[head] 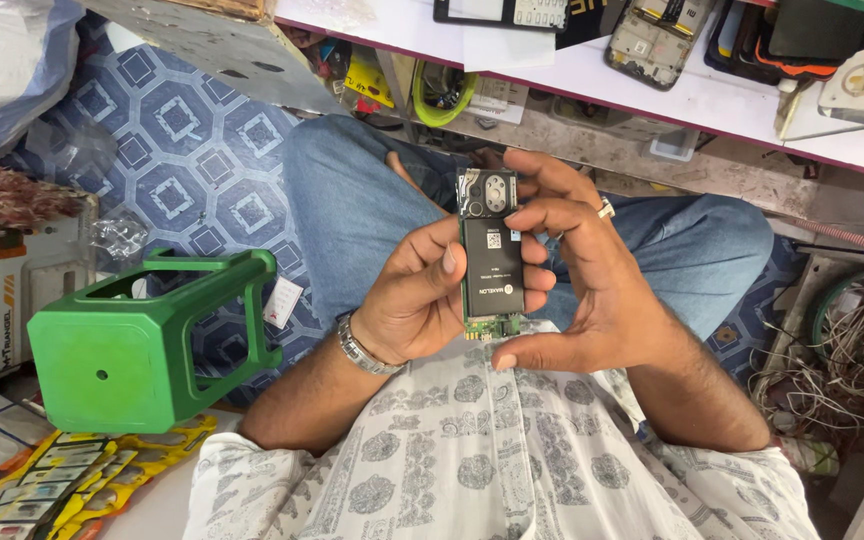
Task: The person sits on the floor and first uses a smartphone, then works on a disassembled phone: they peel an orange flex cable and battery from the phone body, remove the motherboard, handle a display assembly, and press components together while holding the phone on their lap.
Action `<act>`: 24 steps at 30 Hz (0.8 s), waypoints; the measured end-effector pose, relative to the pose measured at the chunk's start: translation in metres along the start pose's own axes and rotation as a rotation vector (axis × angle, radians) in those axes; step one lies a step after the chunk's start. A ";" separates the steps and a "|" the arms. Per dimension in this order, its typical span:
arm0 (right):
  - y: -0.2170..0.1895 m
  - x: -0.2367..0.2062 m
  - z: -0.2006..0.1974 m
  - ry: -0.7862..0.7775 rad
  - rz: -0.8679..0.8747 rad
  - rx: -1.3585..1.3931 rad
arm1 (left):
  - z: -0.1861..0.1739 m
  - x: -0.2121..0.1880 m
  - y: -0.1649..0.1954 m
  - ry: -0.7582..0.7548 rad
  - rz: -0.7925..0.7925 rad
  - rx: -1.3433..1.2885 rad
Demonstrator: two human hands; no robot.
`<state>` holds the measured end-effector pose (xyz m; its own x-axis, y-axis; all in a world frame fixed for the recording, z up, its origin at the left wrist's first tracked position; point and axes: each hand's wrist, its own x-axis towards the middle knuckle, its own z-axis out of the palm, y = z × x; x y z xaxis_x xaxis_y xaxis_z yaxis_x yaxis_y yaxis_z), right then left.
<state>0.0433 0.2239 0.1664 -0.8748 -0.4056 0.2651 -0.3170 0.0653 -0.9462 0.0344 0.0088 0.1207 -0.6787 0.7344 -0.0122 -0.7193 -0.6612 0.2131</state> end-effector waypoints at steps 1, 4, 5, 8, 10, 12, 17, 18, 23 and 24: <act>0.000 0.001 0.000 -0.003 0.000 -0.007 | 0.000 0.000 0.000 -0.005 -0.003 0.001; 0.000 0.002 0.000 -0.018 -0.004 -0.018 | -0.001 -0.001 0.000 -0.018 -0.013 0.005; 0.000 0.003 -0.001 -0.028 -0.007 -0.016 | -0.001 0.000 0.000 -0.023 -0.017 0.005; 0.000 0.005 -0.003 -0.053 -0.021 -0.017 | -0.001 0.000 -0.001 -0.032 -0.024 -0.004; 0.001 0.005 -0.002 -0.063 -0.020 0.019 | 0.000 -0.001 -0.001 -0.032 -0.025 -0.010; 0.003 0.004 0.000 -0.071 -0.006 0.094 | 0.000 0.000 -0.002 -0.028 -0.023 -0.013; 0.010 -0.005 0.009 -0.031 0.093 0.313 | -0.002 0.000 -0.004 -0.015 -0.012 -0.026; 0.010 -0.008 0.011 -0.018 0.146 0.386 | -0.002 0.001 -0.004 -0.014 -0.008 -0.028; 0.013 -0.016 0.015 0.019 0.150 0.418 | -0.005 0.001 -0.005 -0.022 -0.005 -0.040; 0.013 -0.016 0.015 0.021 0.155 0.420 | -0.005 0.001 -0.005 -0.028 -0.006 -0.044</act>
<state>0.0588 0.2178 0.1467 -0.9088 -0.4014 0.1141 -0.0092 -0.2540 -0.9672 0.0365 0.0125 0.1143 -0.6701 0.7421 0.0143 -0.7297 -0.6622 0.1701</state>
